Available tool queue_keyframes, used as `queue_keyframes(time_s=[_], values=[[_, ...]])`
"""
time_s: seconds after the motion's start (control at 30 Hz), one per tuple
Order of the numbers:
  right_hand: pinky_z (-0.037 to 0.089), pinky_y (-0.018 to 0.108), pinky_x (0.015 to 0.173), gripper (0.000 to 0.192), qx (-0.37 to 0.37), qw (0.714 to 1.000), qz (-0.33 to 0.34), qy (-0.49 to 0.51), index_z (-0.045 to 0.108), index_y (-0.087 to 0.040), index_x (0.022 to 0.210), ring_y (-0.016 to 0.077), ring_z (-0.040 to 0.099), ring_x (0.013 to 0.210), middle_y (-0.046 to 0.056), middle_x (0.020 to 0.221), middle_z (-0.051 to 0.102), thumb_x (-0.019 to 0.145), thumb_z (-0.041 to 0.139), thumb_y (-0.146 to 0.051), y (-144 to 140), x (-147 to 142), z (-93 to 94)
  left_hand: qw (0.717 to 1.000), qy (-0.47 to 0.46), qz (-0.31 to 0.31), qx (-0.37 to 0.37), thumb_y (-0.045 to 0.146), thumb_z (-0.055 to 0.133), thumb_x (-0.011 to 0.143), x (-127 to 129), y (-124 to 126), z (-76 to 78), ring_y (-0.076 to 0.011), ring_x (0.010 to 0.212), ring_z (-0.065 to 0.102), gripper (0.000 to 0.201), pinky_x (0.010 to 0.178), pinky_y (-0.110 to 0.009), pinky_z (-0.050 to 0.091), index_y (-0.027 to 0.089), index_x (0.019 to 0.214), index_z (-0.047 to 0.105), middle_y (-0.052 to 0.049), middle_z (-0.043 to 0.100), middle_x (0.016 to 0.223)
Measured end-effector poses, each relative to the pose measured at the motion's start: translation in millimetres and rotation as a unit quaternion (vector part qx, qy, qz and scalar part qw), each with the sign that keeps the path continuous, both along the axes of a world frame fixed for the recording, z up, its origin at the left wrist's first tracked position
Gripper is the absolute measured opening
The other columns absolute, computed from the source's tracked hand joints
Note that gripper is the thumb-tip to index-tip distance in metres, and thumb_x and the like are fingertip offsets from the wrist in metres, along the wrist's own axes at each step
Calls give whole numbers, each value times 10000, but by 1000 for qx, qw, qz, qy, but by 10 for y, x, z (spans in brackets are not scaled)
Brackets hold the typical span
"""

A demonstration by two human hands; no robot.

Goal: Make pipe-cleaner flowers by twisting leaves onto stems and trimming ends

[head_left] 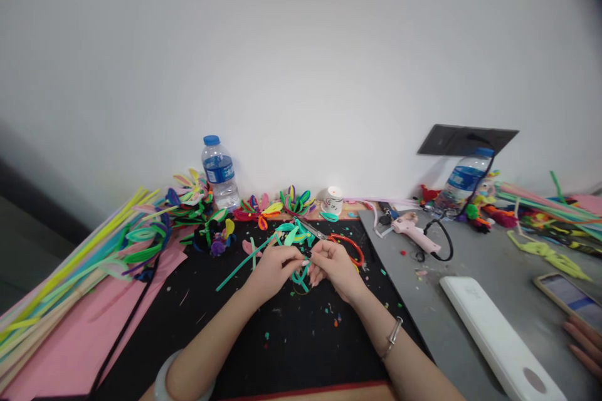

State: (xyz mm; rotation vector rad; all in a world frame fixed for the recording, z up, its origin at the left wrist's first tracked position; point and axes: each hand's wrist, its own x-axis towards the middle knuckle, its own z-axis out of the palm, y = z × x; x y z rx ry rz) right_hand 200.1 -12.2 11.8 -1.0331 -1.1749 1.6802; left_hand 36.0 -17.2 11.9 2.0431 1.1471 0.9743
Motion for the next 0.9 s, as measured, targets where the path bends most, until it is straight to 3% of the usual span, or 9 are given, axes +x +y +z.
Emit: queue_keyframes(time_s=[0.17, 0.27, 0.4, 0.67, 0.9], values=[[457, 182, 356, 266, 9, 1000, -15, 0, 498, -156, 652, 116, 579, 368, -4, 491, 635, 695, 662, -360, 6, 4, -14, 999, 17, -3, 46, 211, 509, 831, 13, -22, 40, -145, 657, 572, 191, 655, -248, 415, 184, 724, 665, -13, 656, 692], [459, 181, 361, 280, 26, 998, -55, 30, 491, -158, 638, 102, 563, 361, -9, 500, 630, 697, 669, -366, 21, 11, -43, 998, 15, 22, 58, 228, 553, 812, 15, -34, 43, -169, 720, 600, 155, 709, -281, 444, 193, 903, 673, -43, 690, 824], [456, 173, 374, 276, 30, 993, -86, 71, 482, -165, 636, 91, 554, 367, -13, 503, 626, 706, 675, -350, 22, 15, -51, 998, 11, 30, 53, 251, 624, 766, 1, -26, 11, -161, 679, 606, 310, 704, -291, 479, 180, 1068, 626, -66, 689, 917], [449, 166, 400, 279, 29, 990, -90, 105, 468, -172, 645, 87, 569, 411, -4, 570, 649, 714, 680, -339, 13, 5, -49, 996, 15, 43, 80, 227, 622, 775, -18, -17, 5, -182, 773, 631, 294, 749, -301, 492, 192, 1067, 635, -64, 694, 931], [455, 177, 403, 260, 64, 991, -98, 57, 474, -169, 658, 96, 578, 420, -1, 574, 647, 743, 647, -344, 24, 2, -71, 993, 5, 54, 108, 214, 591, 806, -38, 14, -55, -188, 789, 656, 177, 809, -315, 476, 197, 955, 683, -56, 720, 870]])
